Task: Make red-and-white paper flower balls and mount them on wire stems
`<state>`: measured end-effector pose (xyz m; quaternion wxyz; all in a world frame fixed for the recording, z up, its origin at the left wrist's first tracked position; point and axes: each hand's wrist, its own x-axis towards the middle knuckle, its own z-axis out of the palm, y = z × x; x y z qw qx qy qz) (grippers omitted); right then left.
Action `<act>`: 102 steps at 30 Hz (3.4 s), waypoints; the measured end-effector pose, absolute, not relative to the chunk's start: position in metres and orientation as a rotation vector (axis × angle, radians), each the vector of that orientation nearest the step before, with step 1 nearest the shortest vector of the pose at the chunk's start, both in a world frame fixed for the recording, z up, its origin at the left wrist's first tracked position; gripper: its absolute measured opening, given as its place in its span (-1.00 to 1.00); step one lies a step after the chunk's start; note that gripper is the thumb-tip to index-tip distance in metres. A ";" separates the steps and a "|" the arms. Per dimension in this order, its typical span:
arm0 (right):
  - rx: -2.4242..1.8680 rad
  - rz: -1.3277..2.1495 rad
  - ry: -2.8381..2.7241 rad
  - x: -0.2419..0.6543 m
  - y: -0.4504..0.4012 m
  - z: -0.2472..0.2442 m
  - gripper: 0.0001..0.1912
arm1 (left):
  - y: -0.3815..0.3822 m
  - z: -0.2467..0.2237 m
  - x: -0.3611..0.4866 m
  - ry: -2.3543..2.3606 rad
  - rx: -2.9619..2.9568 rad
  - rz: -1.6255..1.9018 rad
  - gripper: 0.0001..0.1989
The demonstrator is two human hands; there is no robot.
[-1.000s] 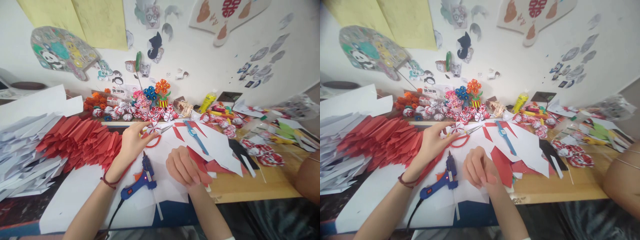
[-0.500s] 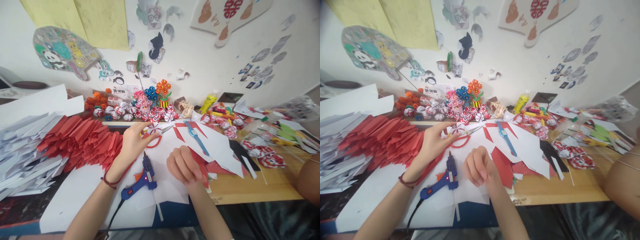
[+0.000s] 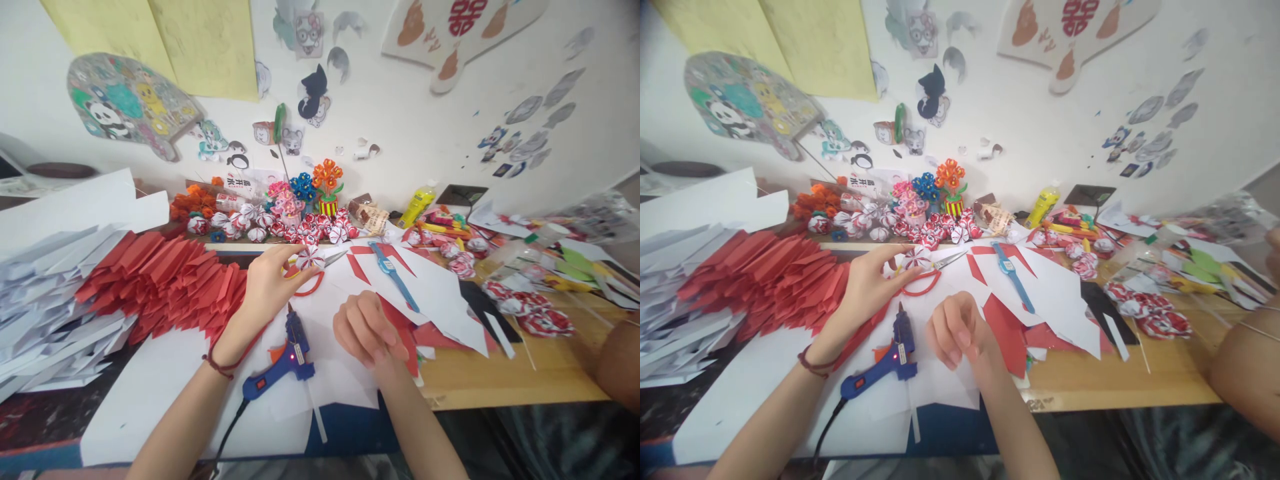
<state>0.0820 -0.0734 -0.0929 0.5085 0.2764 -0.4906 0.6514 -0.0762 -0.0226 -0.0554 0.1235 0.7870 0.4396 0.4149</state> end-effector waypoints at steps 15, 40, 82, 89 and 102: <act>0.301 1.599 -1.134 0.102 -0.085 -0.099 -0.66 | -0.022 -0.057 -0.075 1.266 2.297 1.225 -0.61; 0.138 1.511 -1.057 0.104 -0.084 -0.098 -0.49 | -0.024 -0.057 -0.074 1.243 2.277 1.220 -0.63; -0.859 -0.870 -1.966 0.126 -0.134 -0.046 -0.75 | -0.021 -0.064 -0.074 1.213 2.319 1.206 -0.60; -0.756 -1.398 -2.083 0.140 -0.148 -0.042 -0.78 | -0.022 -0.063 -0.074 1.214 2.318 1.200 -0.59; -0.592 -1.483 -2.086 0.143 -0.150 -0.033 -0.80 | -0.022 -0.062 -0.074 1.214 2.313 1.210 -0.59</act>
